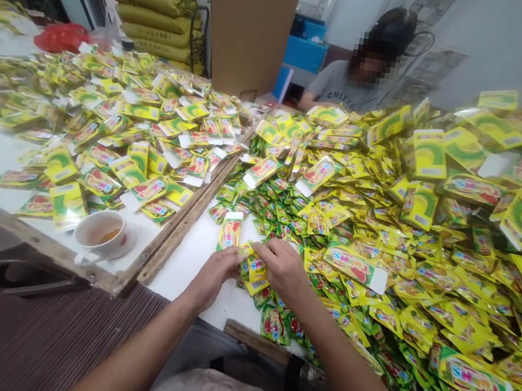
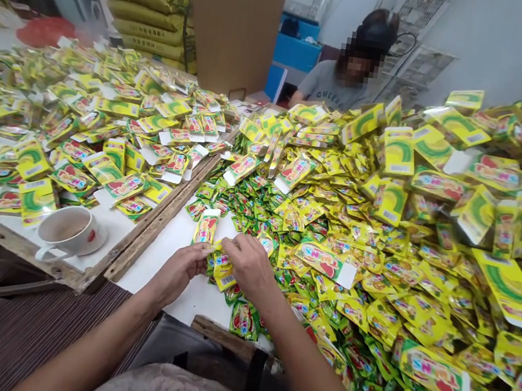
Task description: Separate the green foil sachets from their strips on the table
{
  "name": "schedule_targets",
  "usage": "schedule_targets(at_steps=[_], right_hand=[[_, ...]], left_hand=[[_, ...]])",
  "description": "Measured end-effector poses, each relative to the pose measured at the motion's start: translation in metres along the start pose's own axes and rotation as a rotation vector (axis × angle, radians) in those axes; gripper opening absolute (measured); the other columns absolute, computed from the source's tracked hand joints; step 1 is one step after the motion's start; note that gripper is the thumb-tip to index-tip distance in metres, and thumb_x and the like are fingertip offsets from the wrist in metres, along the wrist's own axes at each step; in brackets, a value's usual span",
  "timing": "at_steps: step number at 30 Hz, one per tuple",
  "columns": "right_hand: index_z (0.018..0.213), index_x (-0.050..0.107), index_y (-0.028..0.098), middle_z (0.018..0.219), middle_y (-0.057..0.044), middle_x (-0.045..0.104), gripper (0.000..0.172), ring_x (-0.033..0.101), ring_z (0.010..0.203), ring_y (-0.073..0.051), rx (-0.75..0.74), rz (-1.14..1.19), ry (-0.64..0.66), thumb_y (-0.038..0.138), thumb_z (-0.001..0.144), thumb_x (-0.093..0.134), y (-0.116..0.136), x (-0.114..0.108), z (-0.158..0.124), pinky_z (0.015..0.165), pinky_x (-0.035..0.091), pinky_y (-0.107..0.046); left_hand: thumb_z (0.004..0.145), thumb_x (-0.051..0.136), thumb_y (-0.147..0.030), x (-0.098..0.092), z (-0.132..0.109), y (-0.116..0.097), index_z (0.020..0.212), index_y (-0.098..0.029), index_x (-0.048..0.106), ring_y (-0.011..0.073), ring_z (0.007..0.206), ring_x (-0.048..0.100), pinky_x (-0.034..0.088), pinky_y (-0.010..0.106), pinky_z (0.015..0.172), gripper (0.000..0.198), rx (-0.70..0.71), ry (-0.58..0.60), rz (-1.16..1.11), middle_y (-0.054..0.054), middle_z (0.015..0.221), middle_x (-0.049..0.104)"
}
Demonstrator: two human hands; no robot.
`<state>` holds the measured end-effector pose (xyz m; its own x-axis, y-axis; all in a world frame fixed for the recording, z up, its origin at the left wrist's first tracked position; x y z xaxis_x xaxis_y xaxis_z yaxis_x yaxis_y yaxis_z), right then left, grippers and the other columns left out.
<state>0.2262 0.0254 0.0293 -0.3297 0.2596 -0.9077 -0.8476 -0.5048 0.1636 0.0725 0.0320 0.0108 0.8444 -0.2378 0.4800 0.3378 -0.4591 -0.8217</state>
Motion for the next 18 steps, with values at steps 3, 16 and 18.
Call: schedule_targets(at_steps=[3,16,18], right_hand=[[0.098,0.061,0.018,0.075,-0.005,0.057,0.028,0.052,0.071,-0.016,0.251,0.335,-0.053,0.023,0.091,0.034,0.003,0.002,-0.001,0.065,0.04,-0.028],[0.086,0.061,0.017,0.079,-0.004,0.069,0.038,0.063,0.068,-0.019,0.913,1.23,-0.112,0.042,0.061,0.074,0.002,0.004,-0.01,0.065,0.051,-0.033],[0.08,0.063,0.016,0.077,-0.004,0.069,0.032,0.062,0.07,-0.02,0.891,1.055,-0.104,0.042,0.063,0.071,-0.005,0.004,-0.008,0.064,0.05,-0.032]], left_hand=[[0.063,0.074,-0.033,-0.001,0.001,0.001,0.084,-0.014,0.061,0.0123,0.061,0.058,0.044,0.022,0.058,0.031,0.05,-0.016,0.034,0.002,0.072,0.066],[0.06,0.066,-0.059,-0.025,0.037,-0.022,0.079,-0.018,0.057,0.0236,0.07,0.062,0.042,0.029,0.06,0.047,0.21,-0.443,0.735,0.007,0.073,0.066],[0.057,0.068,-0.059,-0.03,0.052,-0.026,0.084,-0.016,0.058,0.0314,0.089,0.061,0.041,0.033,0.069,0.052,0.2,-0.594,1.015,0.014,0.088,0.067]])
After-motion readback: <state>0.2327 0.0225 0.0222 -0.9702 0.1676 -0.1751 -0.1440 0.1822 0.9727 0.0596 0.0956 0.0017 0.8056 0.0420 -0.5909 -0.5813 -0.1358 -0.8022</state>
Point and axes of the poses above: each hand's wrist, its own z-axis towards the middle knuckle, its own x-axis out of the palm, y = z × x, the point moved 1 cm from there along z, towards the middle knuckle
